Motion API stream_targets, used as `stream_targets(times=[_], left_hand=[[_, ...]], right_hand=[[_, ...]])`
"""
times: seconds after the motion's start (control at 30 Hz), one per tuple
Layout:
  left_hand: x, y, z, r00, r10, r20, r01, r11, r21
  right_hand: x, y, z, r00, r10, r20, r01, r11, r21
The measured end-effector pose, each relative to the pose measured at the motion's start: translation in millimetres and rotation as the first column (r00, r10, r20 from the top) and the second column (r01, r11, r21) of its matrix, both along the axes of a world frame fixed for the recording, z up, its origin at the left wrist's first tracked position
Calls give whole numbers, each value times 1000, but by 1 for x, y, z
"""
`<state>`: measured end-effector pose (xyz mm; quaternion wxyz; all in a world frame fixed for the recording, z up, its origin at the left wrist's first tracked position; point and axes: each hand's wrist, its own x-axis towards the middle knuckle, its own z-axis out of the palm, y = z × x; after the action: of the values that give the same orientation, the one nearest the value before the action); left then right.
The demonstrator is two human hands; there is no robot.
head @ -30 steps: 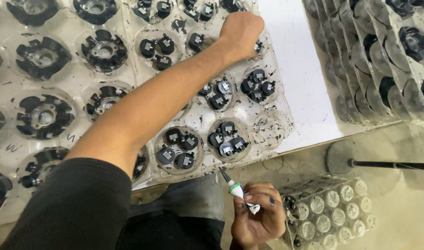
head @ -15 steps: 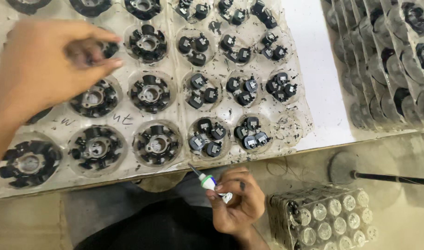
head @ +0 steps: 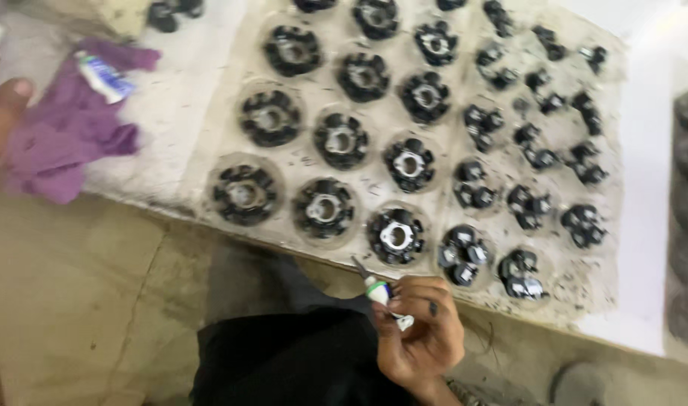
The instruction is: The person sits at a workbench and applies glue from a small squeeze tube onto black plastic components held in blister trays. They pick up one component at a time, dispense glue onto it, place it back into the tray, and reach for the next part, repeating this across the trays.
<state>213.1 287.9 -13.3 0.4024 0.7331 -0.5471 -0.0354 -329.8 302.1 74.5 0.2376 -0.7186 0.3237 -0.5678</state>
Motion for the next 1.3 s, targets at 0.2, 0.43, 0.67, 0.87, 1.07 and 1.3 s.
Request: stream_targets(times=[0.2,0.43,0.67,0.87,1.07,1.3], left_hand=[[42,49,12,997,80,2,-79,981,-175],[73,40,27,791,434,430,-371,901,-226],[95,14,2,825,305,476,-289,951,-109],[111,-4,-25,924,329,193,-330,944,-31],[94,-3,-18,922,383,58,-359,900,-247],[-32,5,35,832,40,-553,-300,871,-389]], right_hand=[[29,0,-13,997,63,38,-66,995,80],[38,5,-14,996,88,14,-89,985,147],[44,4,-11,1000,16,-10,-15,990,137],[50,3,-8,997,79,-15,-77,989,124],[58,-2,-3,992,130,-2,-129,991,34],[99,-32,4,906,284,315,-338,932,134]])
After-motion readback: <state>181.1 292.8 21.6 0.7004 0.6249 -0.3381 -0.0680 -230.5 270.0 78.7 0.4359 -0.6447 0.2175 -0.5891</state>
